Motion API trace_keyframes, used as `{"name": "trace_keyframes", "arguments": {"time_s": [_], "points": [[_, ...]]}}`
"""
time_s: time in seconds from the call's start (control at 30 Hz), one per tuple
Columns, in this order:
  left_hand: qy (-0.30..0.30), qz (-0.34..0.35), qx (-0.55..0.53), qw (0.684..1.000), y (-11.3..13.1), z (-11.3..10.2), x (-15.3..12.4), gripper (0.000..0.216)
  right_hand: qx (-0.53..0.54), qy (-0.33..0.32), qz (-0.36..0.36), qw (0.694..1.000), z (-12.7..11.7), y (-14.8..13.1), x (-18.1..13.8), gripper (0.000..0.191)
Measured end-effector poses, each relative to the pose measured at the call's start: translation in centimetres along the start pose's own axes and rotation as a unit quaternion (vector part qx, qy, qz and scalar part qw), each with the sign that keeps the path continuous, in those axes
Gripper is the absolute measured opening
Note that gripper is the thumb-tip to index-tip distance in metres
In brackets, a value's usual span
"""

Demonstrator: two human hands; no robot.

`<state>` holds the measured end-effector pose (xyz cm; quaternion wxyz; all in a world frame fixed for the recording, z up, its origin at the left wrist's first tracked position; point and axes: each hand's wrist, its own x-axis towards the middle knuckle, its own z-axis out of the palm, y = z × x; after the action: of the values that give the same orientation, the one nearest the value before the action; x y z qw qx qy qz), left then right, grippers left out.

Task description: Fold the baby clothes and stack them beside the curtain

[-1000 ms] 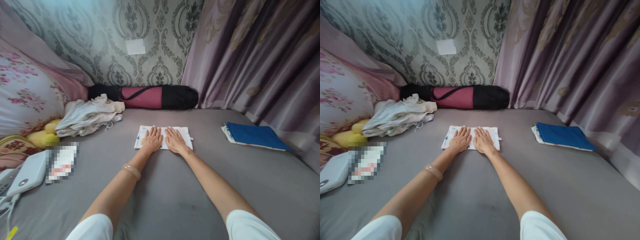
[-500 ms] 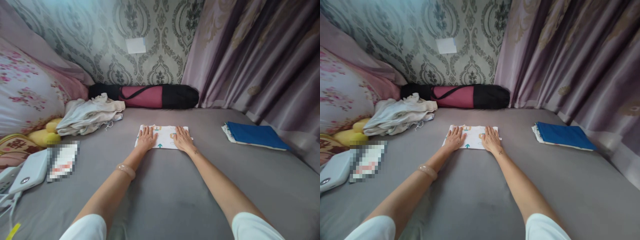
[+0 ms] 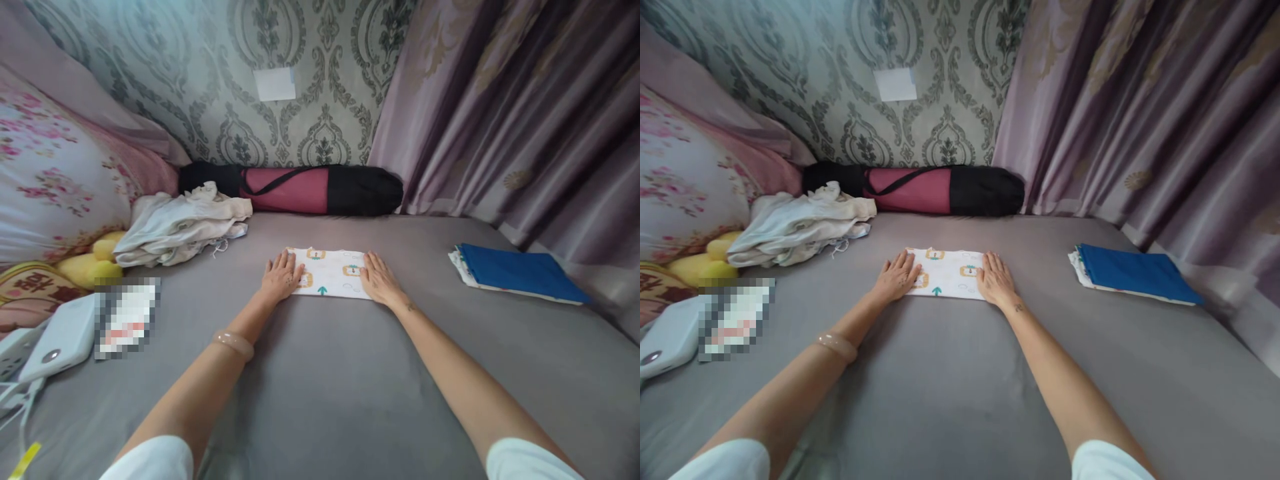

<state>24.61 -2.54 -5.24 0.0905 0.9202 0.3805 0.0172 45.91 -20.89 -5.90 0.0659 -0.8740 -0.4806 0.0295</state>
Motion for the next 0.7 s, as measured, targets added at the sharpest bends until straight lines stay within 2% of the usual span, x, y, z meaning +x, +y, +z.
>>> {"name": "trace_keyframes", "arguments": {"time_s": [0.1,0.17,0.23,0.3,0.37,0.53,0.7], "points": [[0.002,-0.003,-0.007,1.0,0.5,-0.4,0.0,0.063,-0.019,0.002,0.024,1.0,-1.0,-1.2,0.3,0.061],[0.061,-0.011,-0.001,0.998,1.0,-0.4,-0.1,0.059,-0.032,0.05,0.021,0.998,-1.5,-3.1,0.8,0.059],[0.123,-0.022,-0.009,0.992,1.6,-0.1,-0.2,0.056,-0.027,0.102,-0.027,0.994,-1.5,-5.5,1.3,0.058],[0.135,-0.035,-0.044,0.989,1.7,0.2,-0.4,0.056,-0.001,0.093,-0.086,0.992,-0.9,-7.8,1.8,0.058],[0.124,-0.052,-0.112,0.984,1.3,0.4,-0.4,0.056,0.018,0.057,-0.111,0.992,0.1,-9.2,2.0,0.058],[0.13,-0.095,-0.318,0.934,-0.8,0.0,-0.3,0.054,0.021,0.014,-0.106,0.994,0.8,-10.2,2.3,0.059],[0.214,-0.128,-0.411,0.877,-1.1,0.2,-0.7,0.053,0.025,0.062,-0.128,0.99,0.2,-13.0,2.9,0.059]]}}
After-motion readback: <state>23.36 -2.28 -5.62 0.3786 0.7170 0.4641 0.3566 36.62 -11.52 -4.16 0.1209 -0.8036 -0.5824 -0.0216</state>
